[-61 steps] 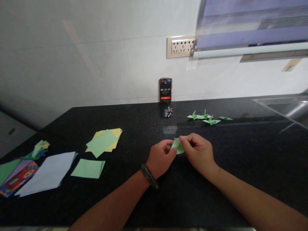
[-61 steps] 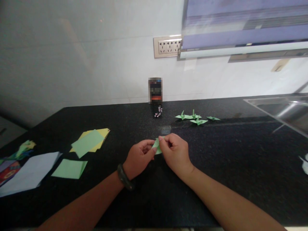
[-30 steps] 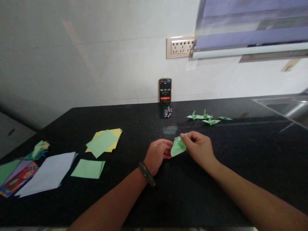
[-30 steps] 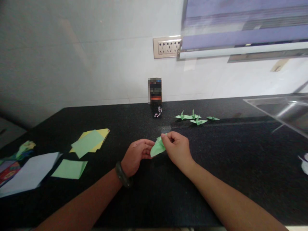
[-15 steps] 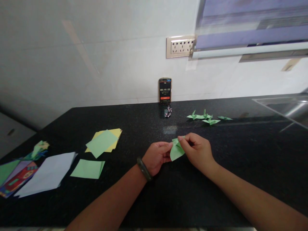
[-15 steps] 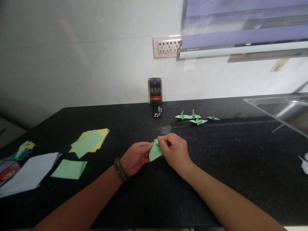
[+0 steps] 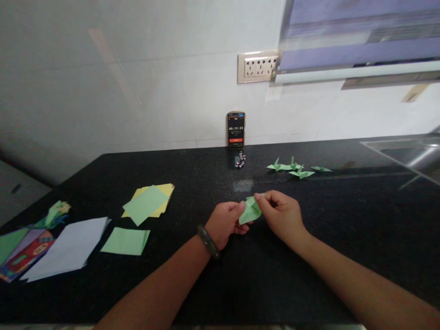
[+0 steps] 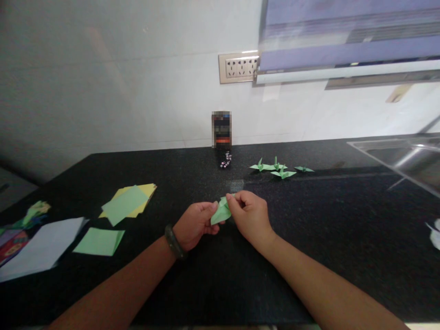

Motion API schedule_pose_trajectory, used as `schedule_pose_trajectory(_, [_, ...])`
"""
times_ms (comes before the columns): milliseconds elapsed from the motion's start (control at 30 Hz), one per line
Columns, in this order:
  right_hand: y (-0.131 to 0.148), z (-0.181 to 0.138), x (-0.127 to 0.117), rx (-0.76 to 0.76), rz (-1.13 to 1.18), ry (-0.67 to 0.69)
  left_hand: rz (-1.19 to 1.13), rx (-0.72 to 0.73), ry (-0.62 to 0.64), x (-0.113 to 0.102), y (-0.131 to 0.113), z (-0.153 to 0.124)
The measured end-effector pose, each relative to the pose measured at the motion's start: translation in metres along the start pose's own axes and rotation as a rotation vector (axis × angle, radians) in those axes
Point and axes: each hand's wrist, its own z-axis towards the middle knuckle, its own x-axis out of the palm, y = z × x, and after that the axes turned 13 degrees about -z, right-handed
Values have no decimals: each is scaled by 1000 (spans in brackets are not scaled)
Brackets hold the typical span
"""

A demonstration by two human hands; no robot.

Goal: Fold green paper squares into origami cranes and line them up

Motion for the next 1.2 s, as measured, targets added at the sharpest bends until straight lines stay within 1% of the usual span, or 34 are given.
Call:
schedule_pose_trajectory(100, [0,-1,1,20,7,-10,16,-35,56,0,0,-1])
schedule_pose_trajectory(233, [1,-2,0,20,23,-22,-23,-63,92,-2,-1,-3])
schedule_pose_trajectory(333, [2,-2,0,23,37,-22,38,-54,101,-2,-2,-3])
schedule_pose_trajectory(567, [1,-2,0,41,73,-4,315,68,22,2,-3,-5])
schedule_pose_trajectory(767, [0,0,0,68,111,12,600,256,-54,-7,-1,-1])
schedule_pose_trajectory(833, [-1,2,0,95,122,32,597,330,-100,-10,0,2])
schedule_pose_trajectory(900, [-3,4,1,110,150,102,494,414,-138,-10,-1,4])
schedule_pose_trajectory(933, [-4,4,2,111,174,152,424,436,-127,-9,-1,5])
schedule_pose_trajectory(967, [-4,4,2,110,201,200,358,426,-88,-8,-3,5])
schedule_pose_trajectory(1000, [-5,5,3,107,227,239,308,384,-37,-7,-4,4])
schedule_pose_trajectory(1067, [-5,5,3,112,270,272,272,264,48,-5,-6,2])
schedule_pose_trajectory(1133, [-4,5,3,133,293,272,287,184,69,-4,-7,0])
schedule_pose_trajectory(1200, [-3,5,2,156,310,271,311,172,60,-3,-7,-2])
